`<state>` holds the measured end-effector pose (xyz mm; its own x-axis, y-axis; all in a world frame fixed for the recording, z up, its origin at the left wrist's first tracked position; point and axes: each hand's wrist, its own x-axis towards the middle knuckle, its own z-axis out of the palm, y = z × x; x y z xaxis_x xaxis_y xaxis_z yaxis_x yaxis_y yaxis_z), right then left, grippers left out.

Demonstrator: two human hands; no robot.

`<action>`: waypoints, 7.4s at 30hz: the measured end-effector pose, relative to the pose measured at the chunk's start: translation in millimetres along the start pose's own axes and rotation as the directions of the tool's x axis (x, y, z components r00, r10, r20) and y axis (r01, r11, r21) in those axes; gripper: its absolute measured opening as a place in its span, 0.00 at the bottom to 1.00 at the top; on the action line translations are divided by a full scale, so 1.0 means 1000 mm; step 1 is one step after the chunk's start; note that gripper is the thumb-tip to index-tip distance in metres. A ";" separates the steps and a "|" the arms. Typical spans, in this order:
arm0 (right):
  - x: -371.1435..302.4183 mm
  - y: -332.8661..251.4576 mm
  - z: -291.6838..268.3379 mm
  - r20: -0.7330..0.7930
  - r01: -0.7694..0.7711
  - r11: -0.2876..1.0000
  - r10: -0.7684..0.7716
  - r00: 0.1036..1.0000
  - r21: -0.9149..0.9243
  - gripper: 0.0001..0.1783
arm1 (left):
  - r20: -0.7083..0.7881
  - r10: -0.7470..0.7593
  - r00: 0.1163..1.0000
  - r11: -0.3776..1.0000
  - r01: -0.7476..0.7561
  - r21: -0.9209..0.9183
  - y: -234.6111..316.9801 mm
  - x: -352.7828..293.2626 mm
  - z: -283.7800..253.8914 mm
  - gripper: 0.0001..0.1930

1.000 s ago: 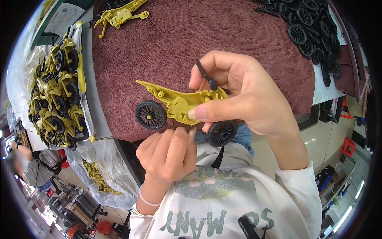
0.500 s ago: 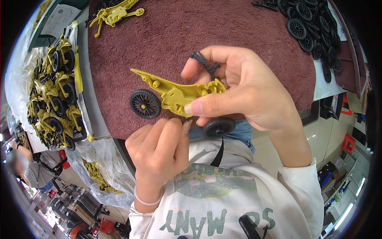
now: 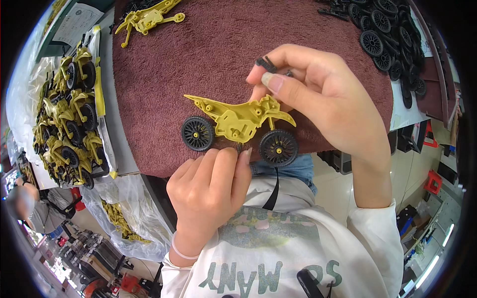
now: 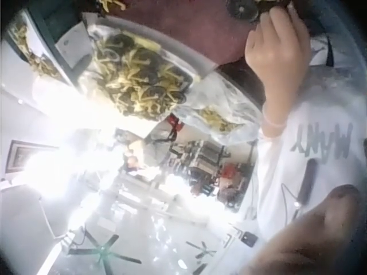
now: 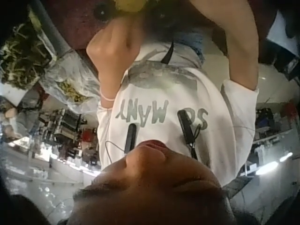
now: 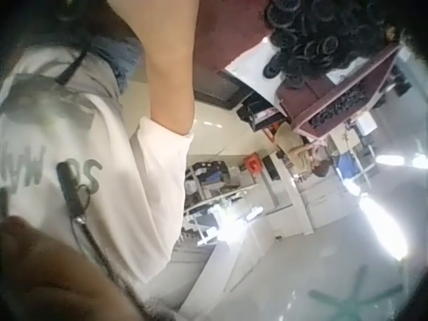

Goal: The person assembles plastic toy motorcycles by hand, attaching wheels to plastic frames.

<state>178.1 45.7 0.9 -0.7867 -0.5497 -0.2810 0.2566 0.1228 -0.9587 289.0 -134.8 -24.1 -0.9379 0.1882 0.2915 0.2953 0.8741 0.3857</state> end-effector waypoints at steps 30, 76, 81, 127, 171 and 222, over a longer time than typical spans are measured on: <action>0.018 -0.015 -0.031 0.032 0.193 0.892 -0.197 0.980 -0.408 0.09 | -0.018 0.023 1.000 0.990 -0.025 -0.142 -0.028 0.023 -0.006 0.23; -0.013 -0.069 -0.093 0.212 0.161 0.781 -0.037 0.977 -0.604 0.12 | 0.030 -0.110 0.993 0.911 0.113 -0.396 -0.032 0.027 -0.002 0.23; 0.113 -0.095 0.019 0.234 0.276 0.695 -0.157 0.959 -0.664 0.16 | 0.067 -0.110 0.992 0.957 0.123 -0.263 -0.033 0.028 -0.011 0.23; -0.037 -0.029 -0.068 0.197 0.264 0.282 -0.244 0.950 -0.923 0.24 | -0.029 0.058 0.998 0.961 -0.064 -0.270 -0.033 0.036 -0.004 0.22; 0.013 -0.021 0.001 0.321 0.490 0.419 -0.412 0.853 -0.764 0.20 | -0.021 0.090 0.996 0.964 -0.092 -0.249 -0.046 0.042 -0.012 0.25; -0.030 0.004 0.024 -0.218 0.307 0.942 -0.331 0.918 -0.136 0.21 | 0.212 -0.471 0.856 0.105 0.293 -0.950 -0.010 0.020 -0.019 0.21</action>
<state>216.3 43.2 6.6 -0.9295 -0.3653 0.0499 -0.0766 0.0590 -0.9953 271.2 -148.0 -5.3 -0.9808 -0.1555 -0.1174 -0.0704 -0.2786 0.9578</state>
